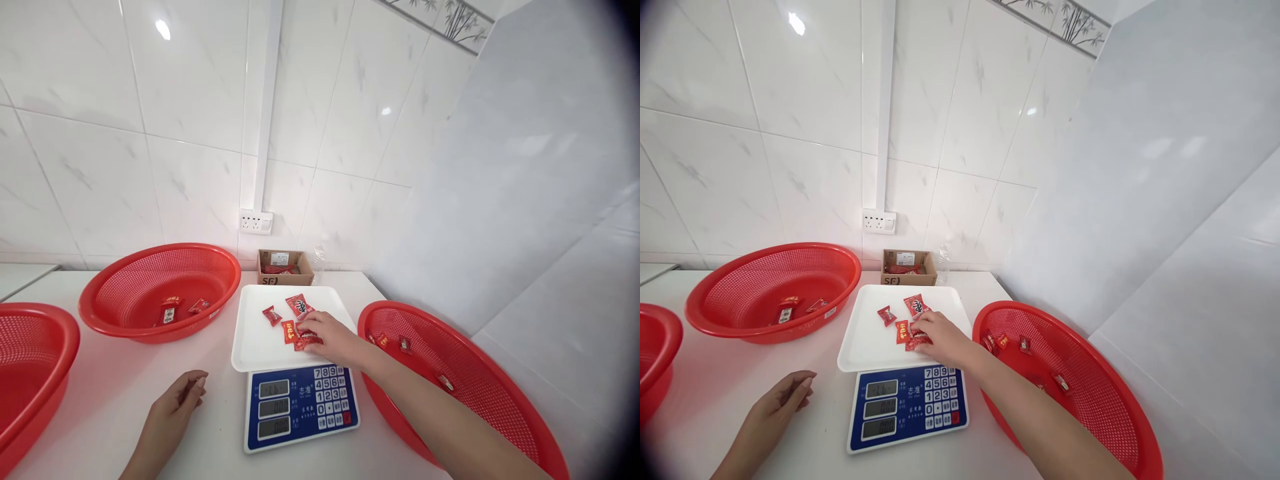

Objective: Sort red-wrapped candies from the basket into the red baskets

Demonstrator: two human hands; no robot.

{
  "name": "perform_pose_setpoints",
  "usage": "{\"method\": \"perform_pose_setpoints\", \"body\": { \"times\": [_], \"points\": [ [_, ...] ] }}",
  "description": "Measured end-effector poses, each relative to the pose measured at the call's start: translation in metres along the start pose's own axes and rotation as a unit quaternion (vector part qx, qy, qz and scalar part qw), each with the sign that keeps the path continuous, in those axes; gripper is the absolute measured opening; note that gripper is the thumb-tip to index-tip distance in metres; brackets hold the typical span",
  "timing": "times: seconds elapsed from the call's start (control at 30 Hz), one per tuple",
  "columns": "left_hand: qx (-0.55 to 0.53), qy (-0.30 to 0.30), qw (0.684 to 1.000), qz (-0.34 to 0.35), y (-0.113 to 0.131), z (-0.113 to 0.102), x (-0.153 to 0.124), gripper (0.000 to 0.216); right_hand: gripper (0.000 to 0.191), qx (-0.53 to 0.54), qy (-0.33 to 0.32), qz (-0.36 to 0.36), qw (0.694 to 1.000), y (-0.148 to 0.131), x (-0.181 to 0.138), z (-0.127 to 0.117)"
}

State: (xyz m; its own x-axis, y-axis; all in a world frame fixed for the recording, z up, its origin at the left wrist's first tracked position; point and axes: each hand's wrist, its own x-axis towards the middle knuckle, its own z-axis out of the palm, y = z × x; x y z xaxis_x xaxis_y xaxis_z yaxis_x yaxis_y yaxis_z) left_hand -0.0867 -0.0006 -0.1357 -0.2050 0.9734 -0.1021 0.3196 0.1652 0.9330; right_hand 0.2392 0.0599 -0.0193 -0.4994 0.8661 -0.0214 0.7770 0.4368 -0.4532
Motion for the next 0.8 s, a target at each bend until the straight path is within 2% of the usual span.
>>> {"method": "perform_pose_setpoints", "body": {
  "times": [0.2, 0.43, 0.63, 0.8],
  "points": [
    [0.002, 0.001, 1.000, 0.007, -0.002, -0.001, 0.001, 0.046, 0.043, 0.012, 0.008, 0.003, 1.000, 0.003, 0.007, 0.000],
    [0.002, -0.002, 1.000, 0.017, 0.000, -0.002, -0.002, 0.042, 0.069, -0.029, -0.016, 0.002, 0.999, -0.017, 0.031, 0.000],
    [-0.003, 0.019, 1.000, 0.023, 0.005, -0.003, -0.004, 0.043, 0.064, -0.075, -0.054, -0.035, 0.995, -0.034, 0.059, 0.008],
    [-0.010, 0.025, 0.999, 0.025, 0.008, 0.001, -0.003, 0.045, 0.067, -0.076, -0.037, 0.014, 0.996, -0.019, 0.058, 0.002]
  ]
}}
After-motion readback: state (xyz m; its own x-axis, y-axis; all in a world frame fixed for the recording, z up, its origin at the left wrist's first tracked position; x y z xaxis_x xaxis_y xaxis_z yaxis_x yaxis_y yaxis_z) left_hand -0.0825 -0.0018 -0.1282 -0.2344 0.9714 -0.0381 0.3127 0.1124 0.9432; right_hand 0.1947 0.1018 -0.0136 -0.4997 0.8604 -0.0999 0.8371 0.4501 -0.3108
